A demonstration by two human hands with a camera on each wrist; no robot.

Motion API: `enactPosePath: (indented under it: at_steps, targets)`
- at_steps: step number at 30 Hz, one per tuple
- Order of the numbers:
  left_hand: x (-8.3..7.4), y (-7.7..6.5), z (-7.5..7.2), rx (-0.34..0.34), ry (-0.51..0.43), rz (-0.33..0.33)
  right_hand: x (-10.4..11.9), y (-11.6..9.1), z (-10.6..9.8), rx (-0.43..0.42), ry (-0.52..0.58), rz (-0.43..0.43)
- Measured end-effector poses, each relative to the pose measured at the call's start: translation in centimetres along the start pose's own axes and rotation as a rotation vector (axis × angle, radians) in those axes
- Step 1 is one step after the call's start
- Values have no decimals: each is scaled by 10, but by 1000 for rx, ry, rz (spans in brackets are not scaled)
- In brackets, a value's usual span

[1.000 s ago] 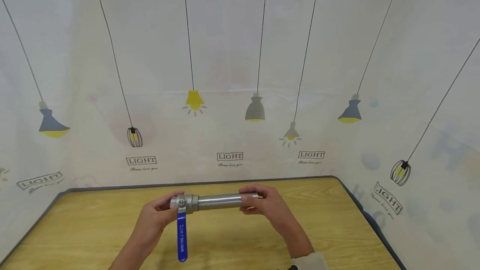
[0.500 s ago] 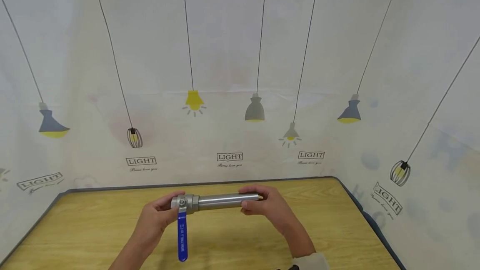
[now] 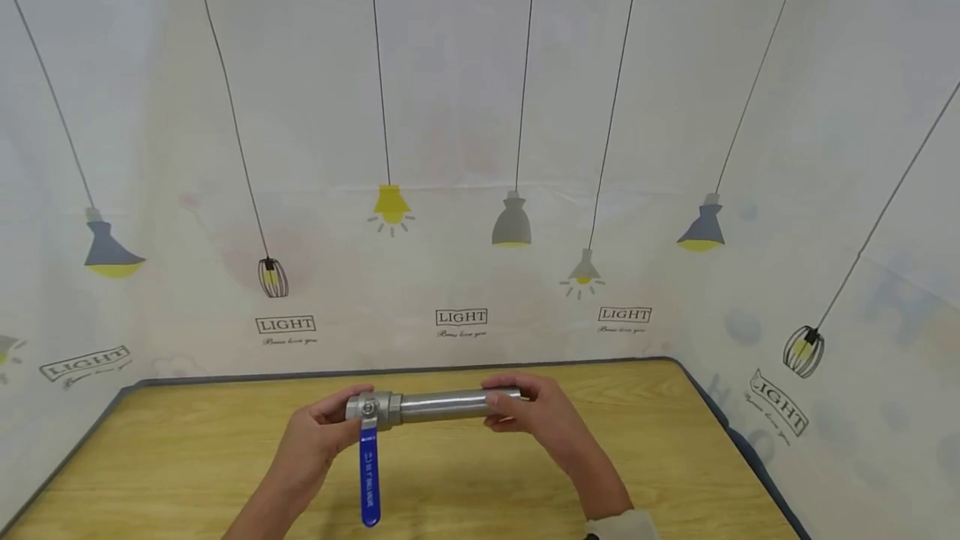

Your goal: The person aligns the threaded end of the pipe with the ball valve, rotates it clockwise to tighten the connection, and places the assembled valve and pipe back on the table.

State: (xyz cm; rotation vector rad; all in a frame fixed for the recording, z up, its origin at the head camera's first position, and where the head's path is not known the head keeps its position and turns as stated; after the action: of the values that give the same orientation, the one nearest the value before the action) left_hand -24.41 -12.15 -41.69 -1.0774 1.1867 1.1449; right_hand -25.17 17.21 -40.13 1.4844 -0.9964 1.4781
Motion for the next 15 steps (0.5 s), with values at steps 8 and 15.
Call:
enactPosePath:
  at_steps: [8, 15]
  targets:
    - [2, -2, 3, 13, -21, 2, -2, -2, -2, -8, 6, 9]
    - [3, -2, 2, 8, -24, 10, -1, -5, -2, 55, 2, -35]
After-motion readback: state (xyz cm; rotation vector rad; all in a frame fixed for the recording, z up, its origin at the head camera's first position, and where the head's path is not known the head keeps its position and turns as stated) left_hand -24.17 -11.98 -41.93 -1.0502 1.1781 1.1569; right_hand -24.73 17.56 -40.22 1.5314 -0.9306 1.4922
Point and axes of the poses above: each hand's wrist, its own y-axis towards the middle knuckle, its own z-axis out of the palm, x = y × z, the point moved 4 cm from there along y, towards the middle knuckle, and after that the axes turned 2 degrees about x, right-handed, at the moved point
